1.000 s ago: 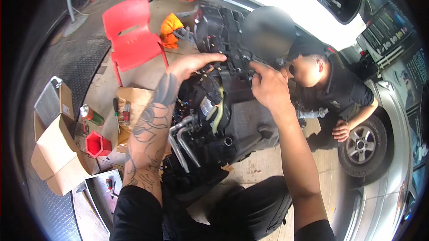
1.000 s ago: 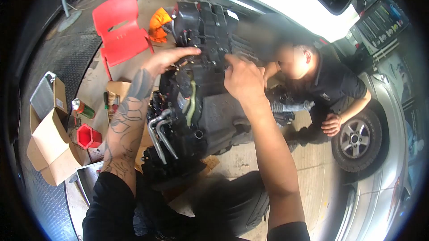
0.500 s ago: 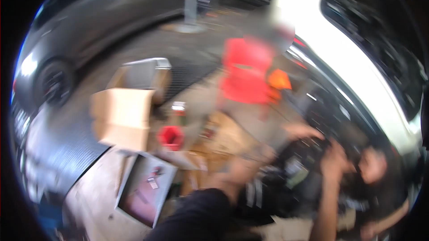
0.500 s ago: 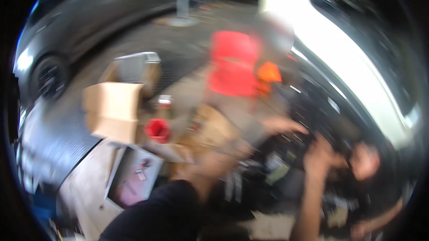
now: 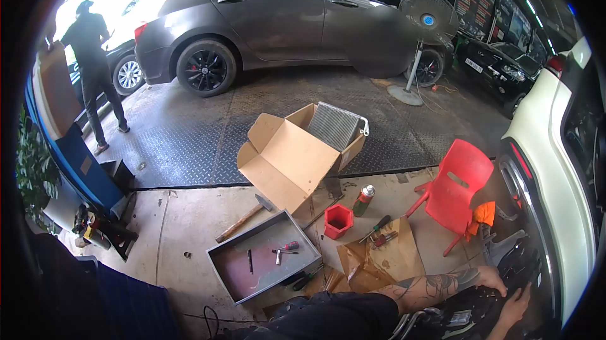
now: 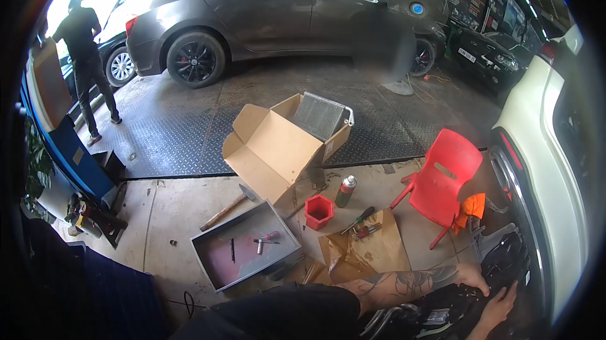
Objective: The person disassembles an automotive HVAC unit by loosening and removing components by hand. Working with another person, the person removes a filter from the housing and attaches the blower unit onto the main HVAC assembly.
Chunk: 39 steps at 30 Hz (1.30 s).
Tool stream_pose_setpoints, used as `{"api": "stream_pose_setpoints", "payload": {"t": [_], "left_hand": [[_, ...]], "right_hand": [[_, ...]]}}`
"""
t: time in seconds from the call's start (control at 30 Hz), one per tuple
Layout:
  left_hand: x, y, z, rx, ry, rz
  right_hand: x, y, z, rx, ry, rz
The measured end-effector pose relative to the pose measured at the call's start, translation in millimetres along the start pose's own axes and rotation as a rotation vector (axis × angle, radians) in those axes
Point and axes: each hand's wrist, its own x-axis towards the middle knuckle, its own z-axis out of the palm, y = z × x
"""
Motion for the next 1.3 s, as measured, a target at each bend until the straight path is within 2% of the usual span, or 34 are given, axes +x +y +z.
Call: {"api": "stream_pose_setpoints", "payload": {"t": [0.13, 0.2, 0.23, 0.27, 0.3, 0.33, 0.37, 0.4, 0.43, 0.5, 0.57, 0.63, 0.7, 0.77, 0.83, 0.97, 1.3], "left_hand": [[-19.3, 9.3, -2.2, -0.017, -0.003, -0.015], [-6.3, 3.7, -8.5, 0.029, -0.186, -0.011], [1.6, -7.2, -15.4, 0.131, -0.201, 0.190], [14.2, -19.1, -16.5, -0.035, -0.374, 0.321], [-7.9, -7.5, -13.1, -0.147, -0.365, 0.168], [-1.1, -7.5, -11.6, -0.185, -0.393, 0.050], [-14.5, -0.6, -17.1, -0.206, -0.363, 0.058], [-33.0, 18.4, -18.1, -0.173, -0.344, 0.006], [-17.8, 2.7, -15.0, -0.275, -0.362, 0.141], [-9.6, 4.1, -13.5, -0.170, -0.305, 0.064], [-8.9, 9.6, -13.2, -0.207, -0.347, -0.159], [-22.9, 20.5, -10.4, -0.123, -0.316, -0.144], [-45.8, 40.8, 2.9, 0.008, -0.189, -0.117], [-40.0, 39.1, 0.3, 0.109, -0.179, -0.084], [-18.6, 21.9, -8.9, 0.207, -0.082, -0.145], [-11.4, 21.9, -10.3, 0.289, -0.060, -0.186], [-13.7, 12.8, -7.8, 0.222, 0.001, -0.105]], "right_hand": [[-1.9, -23.8, -18.0, -0.036, -0.037, 0.052], [0.9, -42.8, -44.7, -0.107, -0.175, 0.096], [4.3, -42.3, -41.4, -0.013, -0.161, 0.117], [10.3, -35.8, -34.0, 0.071, -0.174, 0.119], [-3.0, -76.4, -71.1, 0.120, -0.221, 0.203], [-1.5, -62.4, -61.1, 0.012, -0.246, 0.148], [-5.0, -49.7, -58.0, 0.098, -0.205, 0.042], [-8.8, -53.5, -73.9, 0.127, -0.307, 0.119], [-17.2, -45.1, -79.4, 0.194, -0.343, 0.143], [-45.9, -58.2, -111.5, 0.188, -0.198, 0.185], [-75.7, -63.5, -133.2, 0.187, -0.050, 0.085], [-106.6, -78.2, -161.0, 0.007, -0.174, 0.070], [-131.2, -93.2, -181.7, -0.005, -0.312, 0.030], [-156.2, -107.7, -183.3, 0.056, -0.387, 0.048], [-169.2, -117.4, -176.5, 0.043, -0.449, -0.021], [-174.2, -121.1, -166.3, 0.071, -0.386, -0.070], [-178.5, -115.1, -157.7, 0.119, -0.350, -0.087]]}}
